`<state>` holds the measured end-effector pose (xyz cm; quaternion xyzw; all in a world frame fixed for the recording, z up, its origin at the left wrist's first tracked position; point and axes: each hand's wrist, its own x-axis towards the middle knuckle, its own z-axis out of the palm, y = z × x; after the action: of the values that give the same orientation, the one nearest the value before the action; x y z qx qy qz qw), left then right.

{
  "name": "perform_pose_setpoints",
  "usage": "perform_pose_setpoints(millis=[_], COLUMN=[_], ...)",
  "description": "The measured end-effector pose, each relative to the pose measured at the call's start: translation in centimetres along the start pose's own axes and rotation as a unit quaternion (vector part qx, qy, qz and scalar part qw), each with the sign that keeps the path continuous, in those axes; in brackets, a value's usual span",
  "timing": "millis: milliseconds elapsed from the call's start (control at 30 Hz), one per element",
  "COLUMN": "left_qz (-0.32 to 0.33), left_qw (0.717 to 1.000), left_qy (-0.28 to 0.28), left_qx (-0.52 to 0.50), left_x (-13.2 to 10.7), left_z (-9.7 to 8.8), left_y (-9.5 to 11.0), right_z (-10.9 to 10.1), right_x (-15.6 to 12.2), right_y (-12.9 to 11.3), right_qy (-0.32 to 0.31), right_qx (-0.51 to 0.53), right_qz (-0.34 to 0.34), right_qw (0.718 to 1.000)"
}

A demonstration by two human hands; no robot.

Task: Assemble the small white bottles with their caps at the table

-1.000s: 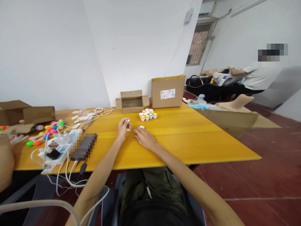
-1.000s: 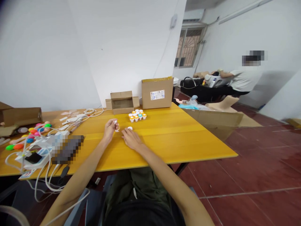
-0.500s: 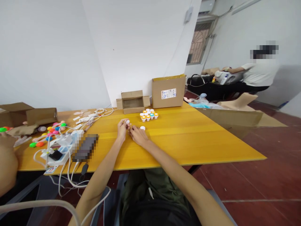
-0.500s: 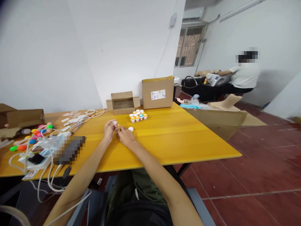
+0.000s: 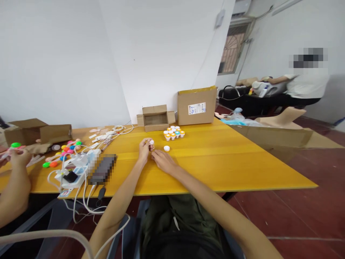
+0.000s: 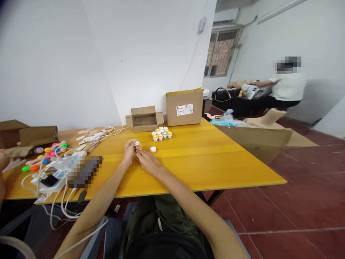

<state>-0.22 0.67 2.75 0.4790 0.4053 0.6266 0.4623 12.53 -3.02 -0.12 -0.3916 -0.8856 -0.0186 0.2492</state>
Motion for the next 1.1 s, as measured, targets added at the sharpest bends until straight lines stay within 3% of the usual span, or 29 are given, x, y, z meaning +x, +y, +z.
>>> perform_pose_setpoints(millis=[133, 300, 400, 533, 733, 867, 1100], left_qz=[-0.008, -0.012, -0.005, -0.001, 0.002, 0.002, -0.024], left_qw=[1.000, 0.999, 0.998, 0.996, 0.989, 0.985, 0.979], left_qy=[-0.006, -0.018, -0.034, -0.061, -0.112, -0.132, -0.160], left_qx=[0.012, 0.031, 0.044, 0.065, 0.097, 0.111, 0.126], left_x=[0.0, -0.1, -0.4, -0.6, -0.8, -0.9, -1.1], left_z=[0.1, 0.3, 0.4, 0.6, 1.0, 1.1, 1.2], left_y=[-0.3, -0.4, -0.3, -0.2, -0.4, -0.5, -0.5], right_z=[0.0, -0.4, -0.3, 0.0, -0.1, -0.4, -1.1], right_x=[-1.7, -2.0, -1.4, -1.0, -0.7, -0.7, -0.7], right_y=[0.3, 1.1, 1.9, 2.5, 2.5, 2.5, 2.1], right_qy=[0.032, 0.090, 0.151, 0.181, 0.223, 0.242, 0.233], right_qx=[0.038, 0.149, 0.256, 0.417, 0.549, 0.573, 0.588], right_qz=[-0.020, 0.024, 0.092, 0.184, 0.216, 0.226, 0.232], right_qw=[0.999, 0.985, 0.950, 0.872, 0.776, 0.750, 0.739])
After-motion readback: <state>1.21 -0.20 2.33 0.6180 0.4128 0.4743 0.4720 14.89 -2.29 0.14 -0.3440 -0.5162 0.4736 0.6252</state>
